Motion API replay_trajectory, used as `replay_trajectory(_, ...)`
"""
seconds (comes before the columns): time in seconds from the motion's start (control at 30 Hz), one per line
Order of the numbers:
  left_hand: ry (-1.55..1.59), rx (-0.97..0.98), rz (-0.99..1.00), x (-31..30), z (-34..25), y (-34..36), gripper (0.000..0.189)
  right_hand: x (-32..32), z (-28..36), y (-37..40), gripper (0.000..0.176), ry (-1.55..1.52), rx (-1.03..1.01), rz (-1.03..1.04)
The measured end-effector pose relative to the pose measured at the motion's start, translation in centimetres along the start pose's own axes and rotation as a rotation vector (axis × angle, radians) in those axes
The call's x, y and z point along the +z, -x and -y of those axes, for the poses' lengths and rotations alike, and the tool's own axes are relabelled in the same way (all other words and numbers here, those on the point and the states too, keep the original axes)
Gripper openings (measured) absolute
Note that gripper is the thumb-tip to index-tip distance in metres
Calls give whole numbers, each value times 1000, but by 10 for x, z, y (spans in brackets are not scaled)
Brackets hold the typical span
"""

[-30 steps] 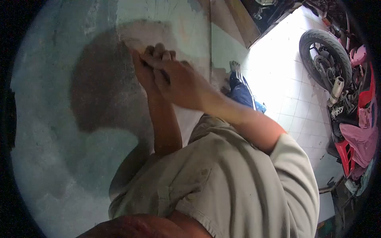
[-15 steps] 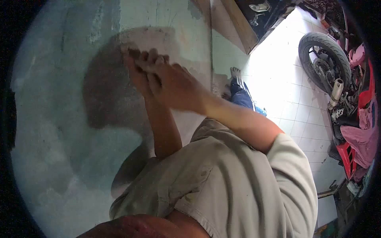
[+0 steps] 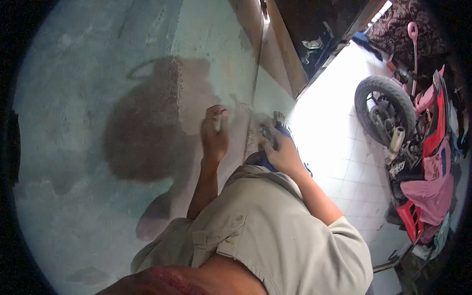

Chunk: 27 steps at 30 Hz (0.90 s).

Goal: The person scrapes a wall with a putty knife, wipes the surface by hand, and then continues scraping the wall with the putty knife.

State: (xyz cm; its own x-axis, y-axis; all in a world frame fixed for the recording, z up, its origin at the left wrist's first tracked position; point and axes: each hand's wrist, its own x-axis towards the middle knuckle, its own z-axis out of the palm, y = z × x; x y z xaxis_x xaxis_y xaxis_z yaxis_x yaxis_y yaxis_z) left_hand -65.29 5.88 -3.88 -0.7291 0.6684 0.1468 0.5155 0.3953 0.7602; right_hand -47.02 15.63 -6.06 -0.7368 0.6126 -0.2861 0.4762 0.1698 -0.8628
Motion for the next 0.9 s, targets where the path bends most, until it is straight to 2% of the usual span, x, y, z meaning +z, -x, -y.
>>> replay_trajectory(0.03, -125, 192, -198, -11, -7, 3, 14, -5, 5, 4, 47, 18, -10, 10)
replay_trajectory(0.1, -237, 357, -382, -42, -33, -1, 8, -15, 20, 10, 44, 3, -14, 2)
replay_trajectory(0.17, -500, 478, -614, -69, -53, -11, 8, -17, 16, -1, 44, 54, -84, 31)
replay_trajectory(0.23, -619, 443, -704, -82, -58, -21, 13, -23, 26, -17, 44, 99, -264, 49)
replay_trajectory(0.3, -745, 389, -801, -77, -60, -31, 20, -35, 37, -36, 44, 162, -250, 130)
replay_trajectory(0.37, -954, 94, -697, -55, -45, -39, 47, -55, 47, -52, 44, 236, -246, 212)
replay_trajectory(0.4, -958, 49, -739, -42, -26, -36, 47, -67, 53, -59, 44, 214, -288, 255)
replay_trajectory(0.47, -1359, -42, -425, -12, 24, -24, 67, -96, 59, -71, 45, 193, -406, 335)
replay_trajectory(0.5, -1258, -100, -382, 8, 38, -18, 69, -109, 68, -71, 44, 54, -533, 296)
replay_trajectory(0.53, -1153, -153, -336, 30, 49, -7, 71, -125, 66, -72, 44, 95, -517, 321)
replay_trajectory(0.6, -1389, -332, -15, 72, 70, 17, 69, -157, 57, -80, 45, 114, -483, 395)
replay_trajectory(0.67, -904, -886, 536, 131, 103, 57, 68, -183, 39, -94, 49, 149, -448, 486)
replay_trajectory(0.7, -541, -1194, 560, 148, 90, 76, 77, -192, 27, -102, 49, 181, -452, 514)
replay_trajectory(0.73, -314, -1071, 897, 161, 95, 92, 91, -201, 15, -111, 48, 209, -432, 548)
replay_trajectory(0.8, -137, -1246, 374, 243, 109, 170, 101, -210, 11, -123, 46, 215, -443, 615)
replay_trajectory(0.83, -96, -1287, 335, 258, 95, 190, 101, -212, 10, -131, 46, 241, -466, 671)
replay_trajectory(0.9, 409, -1386, 2, 278, 60, 220, 108, -210, 5, -147, 46, 330, -525, 765)
